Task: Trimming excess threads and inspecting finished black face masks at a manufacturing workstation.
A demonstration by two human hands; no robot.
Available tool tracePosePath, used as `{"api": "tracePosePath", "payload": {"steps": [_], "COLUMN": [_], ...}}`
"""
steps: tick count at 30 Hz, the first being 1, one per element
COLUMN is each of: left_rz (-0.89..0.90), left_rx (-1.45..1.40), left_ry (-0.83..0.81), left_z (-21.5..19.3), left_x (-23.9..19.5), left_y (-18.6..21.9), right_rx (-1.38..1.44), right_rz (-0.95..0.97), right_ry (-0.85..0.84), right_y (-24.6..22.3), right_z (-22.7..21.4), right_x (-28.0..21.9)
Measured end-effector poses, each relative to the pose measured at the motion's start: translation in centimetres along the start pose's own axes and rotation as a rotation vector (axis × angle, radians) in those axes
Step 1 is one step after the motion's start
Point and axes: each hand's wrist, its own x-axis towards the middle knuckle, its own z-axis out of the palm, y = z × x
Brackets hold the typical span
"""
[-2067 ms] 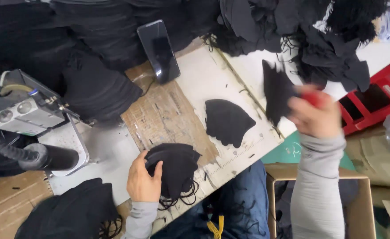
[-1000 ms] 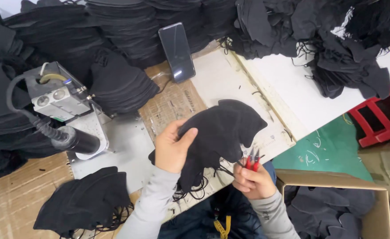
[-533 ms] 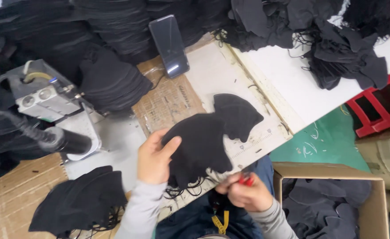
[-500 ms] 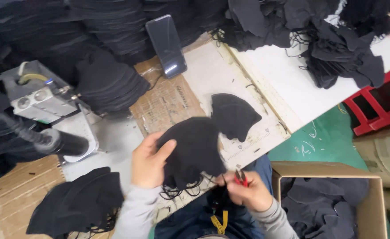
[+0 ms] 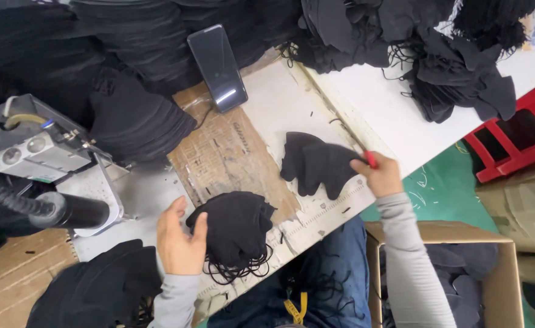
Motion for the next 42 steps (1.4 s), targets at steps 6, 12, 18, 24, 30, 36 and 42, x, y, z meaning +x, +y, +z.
{"api": "tracePosePath", "payload": {"steps": [6, 12, 18, 24, 30, 36, 42], "left_rz": [-0.061, -0.050, -0.060, -0.060, -0.072, -0.035, -0.071], "left_rx": [-0.149, -0.192, -0.184, -0.204, -0.210, -0.235, -0.338], "left_ry": [0.026, 0.014, 0.024, 0.054, 0.052, 0.084, 0.073], "left_z": [-0.5, -0.8, -1.5, -1.7, -2.1, -1.4, -1.5], "left_x": [0.4, 0.0, -0.3, -0.5, -0.2, 0.5, 0.5], "left_y": [1.2, 0.7, -0.5, -0.9, -0.6, -1.5, -1.1], "right_rx": [0.929, -0.165, -0.251, -0.060, 0.853, 0.751, 1.019], "right_rz": [0.205, -0.158, -0.038, -0.074, 0.049, -0.150, 0.056], "right_ry": [0.001, 0.170, 0.107, 0.011, -0.033, -0.034, -0.284], "right_y": [1.7, -3.7, -3.8, -5.0, -12.4, -8.2, -3.6], "right_z": [-1.1, 5.0, 6.1, 3.1, -5.0, -7.4, -1.8], "right_x": [0.9, -0.6, 0.3, 0.5, -2.7, 0.6, -2.8]}}
